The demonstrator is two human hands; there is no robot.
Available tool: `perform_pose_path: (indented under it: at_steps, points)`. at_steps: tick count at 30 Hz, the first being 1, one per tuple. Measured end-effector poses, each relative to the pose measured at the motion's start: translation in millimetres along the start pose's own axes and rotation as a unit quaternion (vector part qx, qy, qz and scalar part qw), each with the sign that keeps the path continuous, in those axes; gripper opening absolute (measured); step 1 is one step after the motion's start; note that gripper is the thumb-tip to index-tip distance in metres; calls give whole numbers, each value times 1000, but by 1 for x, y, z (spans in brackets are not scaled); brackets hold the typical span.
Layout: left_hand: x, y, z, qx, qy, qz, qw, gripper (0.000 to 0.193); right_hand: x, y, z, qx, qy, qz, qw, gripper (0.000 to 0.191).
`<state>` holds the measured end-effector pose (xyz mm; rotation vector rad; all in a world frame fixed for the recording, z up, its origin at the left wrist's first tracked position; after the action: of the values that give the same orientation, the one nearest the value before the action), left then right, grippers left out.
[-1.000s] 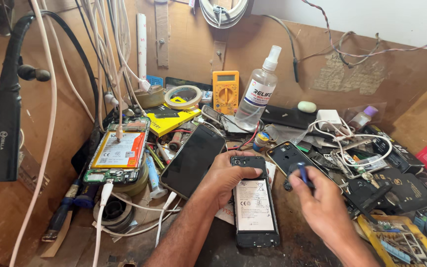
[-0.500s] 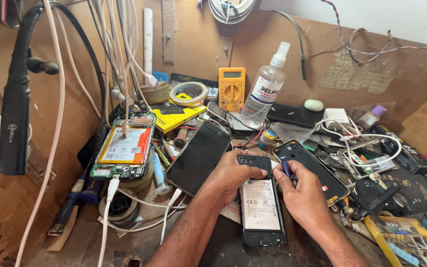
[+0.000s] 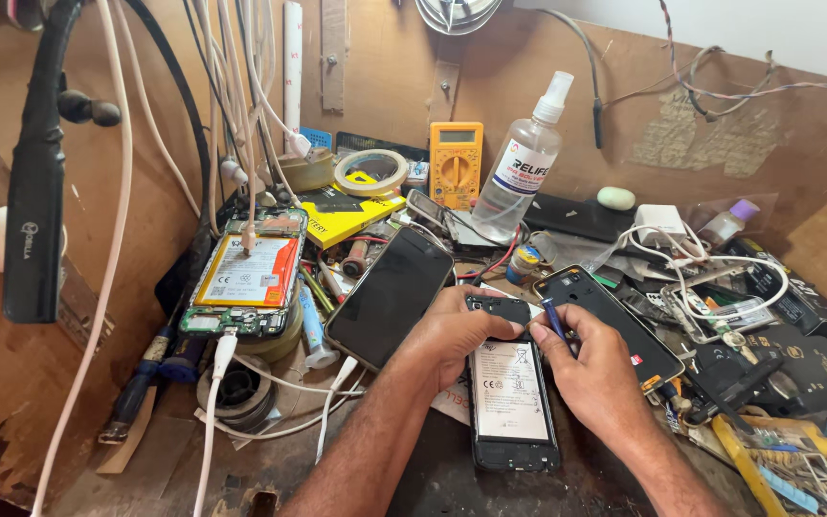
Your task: The person uses a small screwdriver to remove screws from the back of a disassembled smartphone. They then use a prying tool to lift and separate the back cover from the phone body. The person continues to manipulate the phone and its components on a cluttered workbench.
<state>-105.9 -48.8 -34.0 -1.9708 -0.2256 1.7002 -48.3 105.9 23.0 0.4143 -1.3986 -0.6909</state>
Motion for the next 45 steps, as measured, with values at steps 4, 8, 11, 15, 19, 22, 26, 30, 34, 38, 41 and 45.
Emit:
perform_pose_path:
  at_steps: [4,8,11,15,19,22,26,30,34,38,41,45]
  points:
    - [-1,0,0,-2,-9,8,1000,47,-2,0,2,4,1,-13,1000,22]
    - [0,0,0,6,-8,11,1000,44,-2,1,2,8,-7,-18,1000,22]
    - [0,0,1,19,-14,10,1000,40,-2,2,1,11,-17,-1,1000,22]
    - [1,0,1,14,-19,16,1000,37,-7,2,-2,30,-72,93,993,19]
    - [1,0,0,14,-14,-2,1000,40,-11,0,-4,63,-121,203,970,17]
    - [0,-1,-1,4,-12,3,1000,45,-11,0,-4,66,-145,217,963,17]
    - [0,-1,-3,-8,-3,14,1000,51,-9,1,-3,54,-138,187,971,17]
    - [0,-1,-2,-8,-3,22,1000,52,-9,2,-2,44,-129,156,978,17]
    - [1,-2,-1,-4,-12,12,1000,53,-4,3,-2,24,-67,118,991,20]
    - [2,0,0,-4,-9,15,1000,52,4,4,-6,-28,-20,-55,998,24]
    - [1,-2,0,13,-18,14,1000,49,10,3,-9,-35,19,-63,997,26]
    - [0,-3,-1,27,-21,20,999,44,17,3,-11,-43,64,-74,994,26]
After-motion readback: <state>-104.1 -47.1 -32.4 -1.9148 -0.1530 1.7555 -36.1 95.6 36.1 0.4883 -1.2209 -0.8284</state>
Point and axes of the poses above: each hand's wrist, its own z-axis towards the middle knuckle, its own y-axis out of the back of the hand, x = y × z, the point moved 5 cm from there along z, towards the middle knuckle, and after that the axes turned 6 degrees about -y, right-handed, at the moved point
